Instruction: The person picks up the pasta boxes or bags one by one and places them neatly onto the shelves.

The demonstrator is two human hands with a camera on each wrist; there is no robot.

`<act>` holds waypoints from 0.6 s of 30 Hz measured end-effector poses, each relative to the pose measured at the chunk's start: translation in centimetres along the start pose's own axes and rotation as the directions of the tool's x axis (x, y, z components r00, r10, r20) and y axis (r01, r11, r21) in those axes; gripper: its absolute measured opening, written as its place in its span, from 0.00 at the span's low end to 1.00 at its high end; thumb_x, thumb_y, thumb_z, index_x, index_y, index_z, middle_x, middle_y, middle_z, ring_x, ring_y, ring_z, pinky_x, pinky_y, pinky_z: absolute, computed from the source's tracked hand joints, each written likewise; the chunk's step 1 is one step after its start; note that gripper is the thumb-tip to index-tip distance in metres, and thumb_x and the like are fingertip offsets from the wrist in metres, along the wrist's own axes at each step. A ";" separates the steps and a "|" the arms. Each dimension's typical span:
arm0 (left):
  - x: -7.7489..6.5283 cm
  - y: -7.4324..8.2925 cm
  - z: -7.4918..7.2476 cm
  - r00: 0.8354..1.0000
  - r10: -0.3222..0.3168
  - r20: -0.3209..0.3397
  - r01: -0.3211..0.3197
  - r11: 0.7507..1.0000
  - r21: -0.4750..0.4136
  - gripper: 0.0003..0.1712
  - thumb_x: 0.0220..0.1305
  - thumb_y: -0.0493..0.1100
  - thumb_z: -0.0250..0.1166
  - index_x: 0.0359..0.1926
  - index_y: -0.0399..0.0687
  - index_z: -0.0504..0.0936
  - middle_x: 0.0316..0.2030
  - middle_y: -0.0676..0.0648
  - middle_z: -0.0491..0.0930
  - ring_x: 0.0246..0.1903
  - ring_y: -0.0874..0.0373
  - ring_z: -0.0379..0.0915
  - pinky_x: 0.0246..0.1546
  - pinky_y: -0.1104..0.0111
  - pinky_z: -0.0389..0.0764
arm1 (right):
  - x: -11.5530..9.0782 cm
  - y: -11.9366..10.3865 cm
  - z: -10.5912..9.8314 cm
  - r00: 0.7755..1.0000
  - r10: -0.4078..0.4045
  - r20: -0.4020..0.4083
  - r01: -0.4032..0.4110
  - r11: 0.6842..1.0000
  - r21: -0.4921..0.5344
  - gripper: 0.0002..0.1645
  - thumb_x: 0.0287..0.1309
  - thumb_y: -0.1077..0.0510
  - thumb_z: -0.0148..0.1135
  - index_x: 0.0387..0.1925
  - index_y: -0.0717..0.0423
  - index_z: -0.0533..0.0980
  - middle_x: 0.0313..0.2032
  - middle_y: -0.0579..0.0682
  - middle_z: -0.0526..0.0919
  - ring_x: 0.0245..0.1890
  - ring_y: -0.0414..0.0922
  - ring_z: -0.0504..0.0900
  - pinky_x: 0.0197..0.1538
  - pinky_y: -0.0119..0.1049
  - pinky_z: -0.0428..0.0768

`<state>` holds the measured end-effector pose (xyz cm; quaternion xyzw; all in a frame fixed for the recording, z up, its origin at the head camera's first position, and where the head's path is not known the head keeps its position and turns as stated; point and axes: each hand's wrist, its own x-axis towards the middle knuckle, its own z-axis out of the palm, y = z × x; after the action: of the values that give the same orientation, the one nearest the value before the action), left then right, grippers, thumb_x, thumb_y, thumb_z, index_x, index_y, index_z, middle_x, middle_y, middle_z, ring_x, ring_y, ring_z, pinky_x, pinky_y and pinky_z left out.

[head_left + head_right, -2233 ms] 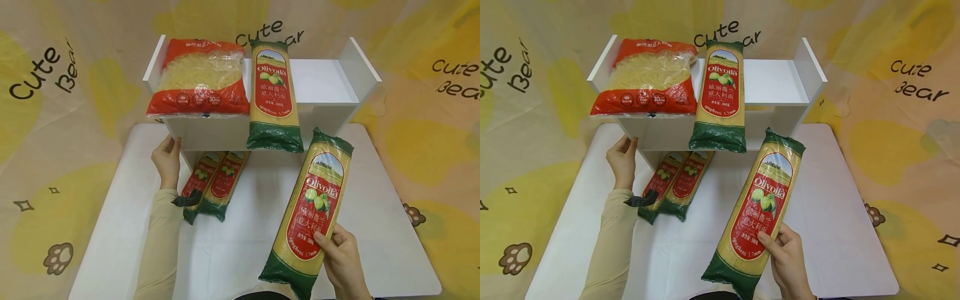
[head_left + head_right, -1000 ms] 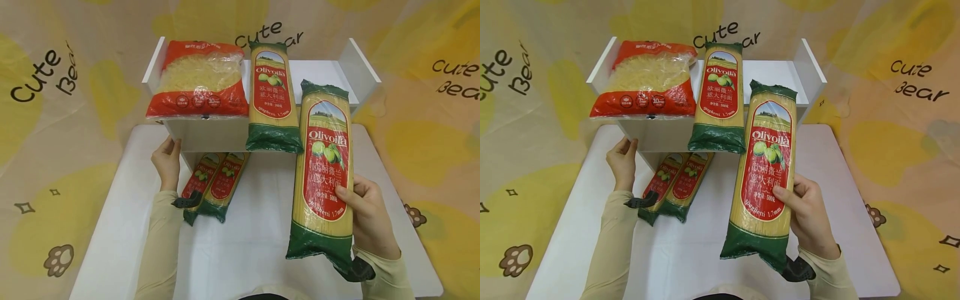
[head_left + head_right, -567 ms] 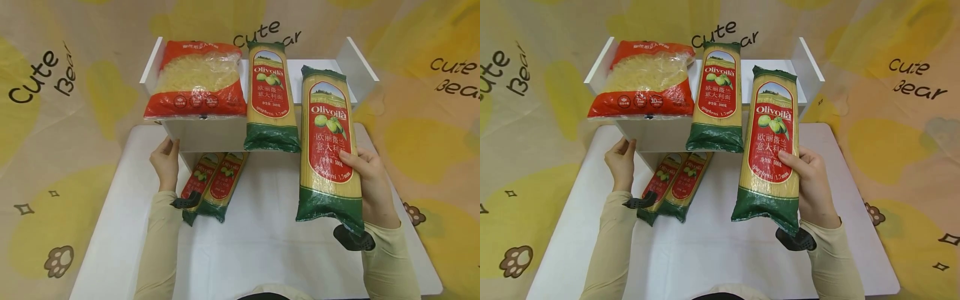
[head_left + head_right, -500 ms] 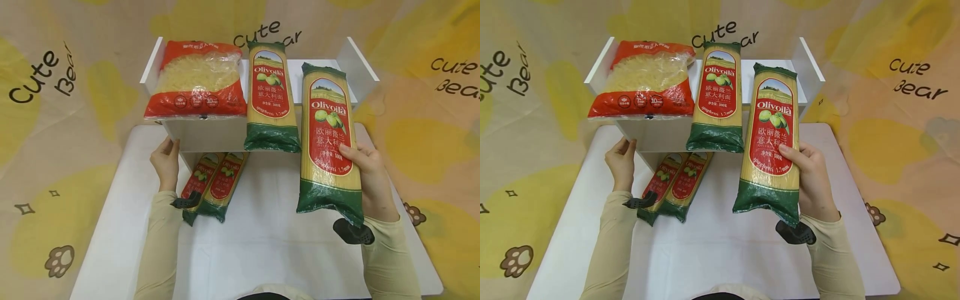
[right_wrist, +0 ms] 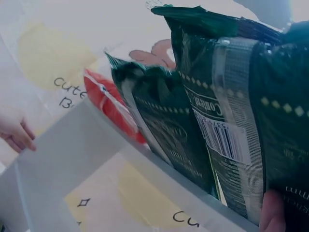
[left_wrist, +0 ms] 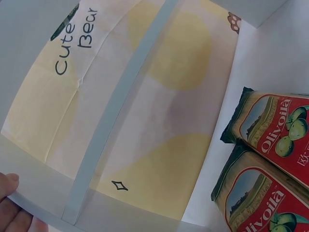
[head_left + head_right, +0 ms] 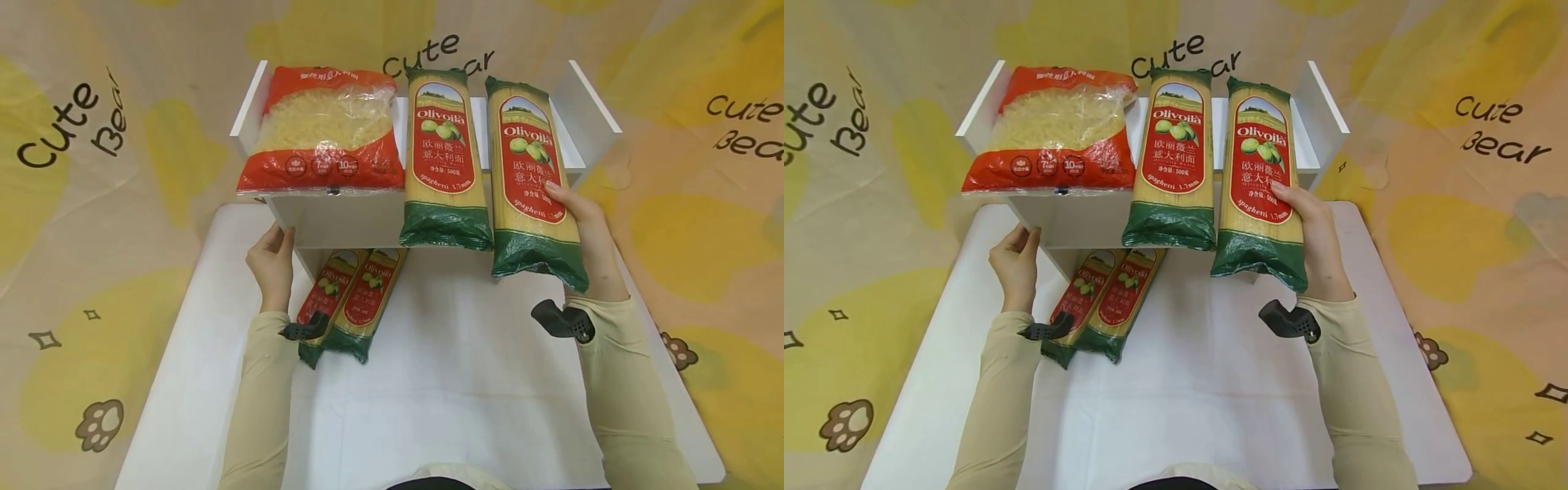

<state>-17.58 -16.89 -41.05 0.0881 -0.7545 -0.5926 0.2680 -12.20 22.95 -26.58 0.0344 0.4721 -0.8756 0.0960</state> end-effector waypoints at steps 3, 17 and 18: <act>-0.1 0.0 0.0 1.000 -0.008 0.000 0.008 1.000 -0.005 0.16 0.63 0.37 0.63 0.51 0.39 0.82 0.45 0.40 0.82 0.46 0.49 0.80 0.47 0.71 0.78 | 0.6 -0.1 0.2 1.000 0.019 0.026 -0.021 0.995 0.100 0.16 0.67 0.55 0.51 0.48 0.63 0.68 0.37 0.55 0.81 0.34 0.46 0.84 0.38 0.34 0.83; -0.1 0.1 0.0 1.000 -0.004 0.001 0.004 1.000 0.002 0.16 0.63 0.37 0.63 0.52 0.39 0.82 0.46 0.42 0.82 0.46 0.52 0.80 0.47 0.70 0.79 | -1.6 1.4 0.1 0.992 -0.126 -0.016 0.126 0.992 -0.026 0.21 0.68 0.51 0.50 0.58 0.56 0.67 0.49 0.52 0.77 0.46 0.44 0.79 0.47 0.32 0.79; -0.1 0.1 0.0 1.000 0.000 0.000 0.000 1.000 0.005 0.16 0.63 0.37 0.63 0.52 0.39 0.82 0.46 0.41 0.82 0.46 0.52 0.80 0.47 0.69 0.79 | -2.1 1.7 0.1 0.985 -0.168 -0.031 0.163 0.980 -0.116 0.22 0.68 0.53 0.52 0.60 0.54 0.67 0.52 0.51 0.74 0.49 0.43 0.76 0.49 0.31 0.77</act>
<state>-17.50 -16.80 -40.94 0.0887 -0.7558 -0.5908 0.2680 -9.77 22.21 -27.61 0.0076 0.5241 -0.8515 0.0150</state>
